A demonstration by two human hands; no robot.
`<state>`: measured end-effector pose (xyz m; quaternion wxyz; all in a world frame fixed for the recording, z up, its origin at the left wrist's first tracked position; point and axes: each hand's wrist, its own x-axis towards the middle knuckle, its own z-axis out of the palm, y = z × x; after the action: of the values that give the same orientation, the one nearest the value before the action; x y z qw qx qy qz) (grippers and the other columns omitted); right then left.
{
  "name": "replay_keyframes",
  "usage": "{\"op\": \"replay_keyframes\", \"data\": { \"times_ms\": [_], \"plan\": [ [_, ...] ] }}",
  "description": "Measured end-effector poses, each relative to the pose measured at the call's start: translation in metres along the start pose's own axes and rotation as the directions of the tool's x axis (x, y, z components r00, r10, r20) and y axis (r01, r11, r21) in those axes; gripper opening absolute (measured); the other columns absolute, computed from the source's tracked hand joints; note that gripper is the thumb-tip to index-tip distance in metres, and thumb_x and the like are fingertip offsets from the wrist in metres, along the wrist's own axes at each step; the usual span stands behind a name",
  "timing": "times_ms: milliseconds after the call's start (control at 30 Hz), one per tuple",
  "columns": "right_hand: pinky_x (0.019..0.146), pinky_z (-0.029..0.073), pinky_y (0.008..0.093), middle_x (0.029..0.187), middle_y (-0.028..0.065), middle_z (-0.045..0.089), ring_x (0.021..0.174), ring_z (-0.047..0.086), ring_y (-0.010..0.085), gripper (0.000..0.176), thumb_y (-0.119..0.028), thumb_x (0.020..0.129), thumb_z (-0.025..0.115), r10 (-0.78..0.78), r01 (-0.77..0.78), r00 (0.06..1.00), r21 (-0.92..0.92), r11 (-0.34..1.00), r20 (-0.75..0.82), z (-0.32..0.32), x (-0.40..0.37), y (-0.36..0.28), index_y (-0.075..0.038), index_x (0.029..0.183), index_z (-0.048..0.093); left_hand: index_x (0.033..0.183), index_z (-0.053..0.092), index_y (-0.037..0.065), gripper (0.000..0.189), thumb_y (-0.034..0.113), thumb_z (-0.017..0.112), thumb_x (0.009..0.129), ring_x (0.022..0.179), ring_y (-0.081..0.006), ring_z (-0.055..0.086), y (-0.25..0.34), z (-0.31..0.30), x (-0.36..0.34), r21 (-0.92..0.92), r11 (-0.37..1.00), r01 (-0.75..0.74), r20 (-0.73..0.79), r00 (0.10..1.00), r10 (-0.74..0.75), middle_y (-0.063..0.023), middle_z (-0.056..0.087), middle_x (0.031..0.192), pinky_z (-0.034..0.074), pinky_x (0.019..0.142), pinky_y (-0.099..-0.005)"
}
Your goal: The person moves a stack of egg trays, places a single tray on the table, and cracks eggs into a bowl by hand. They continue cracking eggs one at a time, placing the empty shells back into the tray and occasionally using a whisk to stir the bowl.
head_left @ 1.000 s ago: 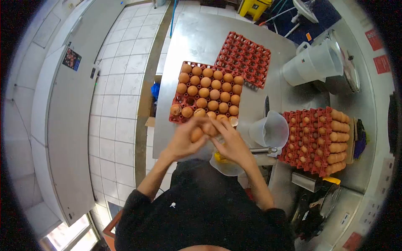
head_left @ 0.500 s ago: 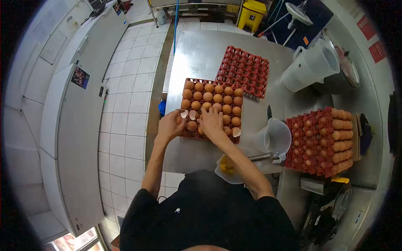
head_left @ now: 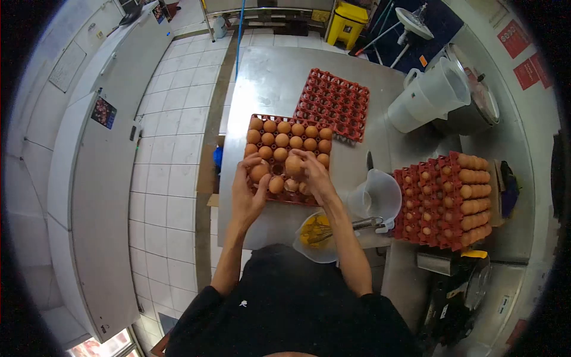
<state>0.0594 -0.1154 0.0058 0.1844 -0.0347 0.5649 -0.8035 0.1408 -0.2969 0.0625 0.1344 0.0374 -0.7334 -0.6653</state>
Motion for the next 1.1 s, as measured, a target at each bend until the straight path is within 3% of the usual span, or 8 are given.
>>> {"op": "replay_keyframes", "data": {
  "times_ms": [133,233,367,467,600,800,867,1100],
  "plan": [
    [0.093,0.051,0.0368,0.120,0.0086,0.057,0.113,0.058,0.0193,0.037,-0.028,0.104,0.040,0.045,-0.066,0.997,0.388,0.919,0.063,-0.005,-0.061,-0.025,-0.007,0.132,0.052,0.140,0.051,0.005,0.052,0.011,0.071,0.092,0.130,-0.0297,0.053,0.009,0.036,-0.028,0.226,0.869,-0.439,-0.164,0.863,0.478,-0.0167,0.052,0.142,0.045,0.109,-0.0411],
    [0.095,0.049,0.0370,0.122,0.0095,0.055,0.110,0.057,0.0204,0.037,-0.025,0.103,0.037,0.027,-0.001,0.998,0.370,0.929,-0.064,0.023,-0.099,-0.042,-0.007,0.134,0.045,0.134,0.059,0.003,0.052,0.007,0.077,0.085,0.125,-0.0339,0.055,0.017,0.066,-0.034,0.304,0.821,-0.483,0.144,0.875,0.462,-0.0180,0.059,0.133,0.048,0.103,-0.0429],
    [0.102,0.045,0.0386,0.129,0.0118,0.050,0.120,0.051,0.0214,0.039,-0.021,0.101,0.034,0.004,0.052,0.974,0.241,0.969,-0.228,0.002,-0.117,-0.024,-0.008,0.137,0.041,0.135,0.059,0.004,0.053,0.011,0.077,0.086,0.125,-0.0344,0.056,0.009,0.075,-0.048,0.182,0.892,-0.415,-0.043,0.903,0.428,-0.0178,0.060,0.132,0.046,0.105,-0.0441],
    [0.104,0.044,0.0389,0.130,0.0119,0.048,0.124,0.049,0.0214,0.040,-0.020,0.100,0.033,-0.024,0.076,0.960,0.176,0.981,-0.279,0.011,-0.127,-0.020,-0.008,0.138,0.040,0.137,0.057,0.003,0.054,0.010,0.076,0.087,0.123,-0.0345,0.057,0.011,0.079,-0.050,0.208,0.888,-0.410,0.243,0.901,0.360,-0.0179,0.060,0.131,0.047,0.104,-0.0436],
    [0.106,0.042,0.0384,0.134,0.0123,0.045,0.126,0.047,0.0213,0.041,-0.021,0.100,0.035,-0.033,0.071,0.950,0.111,0.991,-0.309,0.004,-0.134,-0.018,-0.008,0.139,0.039,0.134,0.059,0.004,0.051,0.010,0.076,0.086,0.120,-0.0341,0.060,0.005,0.080,-0.058,0.152,0.909,-0.388,0.058,0.922,0.384,-0.0176,0.061,0.129,0.048,0.101,-0.0416],
    [0.109,0.038,0.0382,0.134,0.0118,0.047,0.123,0.050,0.0224,0.039,-0.023,0.103,0.039,-0.014,0.057,0.947,0.126,0.990,-0.322,0.002,-0.146,-0.018,-0.007,0.139,0.039,0.131,0.059,0.002,0.051,0.009,0.075,0.084,0.110,-0.0324,0.062,-0.001,0.082,-0.055,0.124,0.894,-0.430,0.262,0.883,0.389,-0.0179,0.063,0.122,0.051,0.095,-0.0416],
    [0.109,0.039,0.0376,0.132,0.0123,0.049,0.122,0.051,0.0219,0.040,-0.024,0.104,0.042,0.010,0.020,0.948,0.091,0.996,-0.317,-0.008,-0.156,-0.017,-0.006,0.139,0.039,0.133,0.055,0.004,0.050,0.010,0.070,0.085,0.109,-0.0363,0.062,-0.006,0.075,-0.057,-0.085,0.987,-0.134,0.272,0.950,0.153,-0.0190,0.063,0.121,0.050,0.096,-0.0428],
    [0.102,0.048,0.0373,0.130,0.0154,0.055,0.120,0.057,0.0228,0.047,-0.018,0.099,0.062,0.035,-0.063,0.991,-0.222,0.973,-0.127,-0.015,-0.182,-0.043,-0.002,0.139,0.043,0.129,0.058,0.005,0.047,0.015,0.071,0.084,0.111,-0.0358,0.065,0.012,0.064,-0.038,0.065,0.969,-0.238,0.684,0.718,0.131,-0.0176,0.066,0.117,0.053,0.095,-0.0422]
  ]
}}
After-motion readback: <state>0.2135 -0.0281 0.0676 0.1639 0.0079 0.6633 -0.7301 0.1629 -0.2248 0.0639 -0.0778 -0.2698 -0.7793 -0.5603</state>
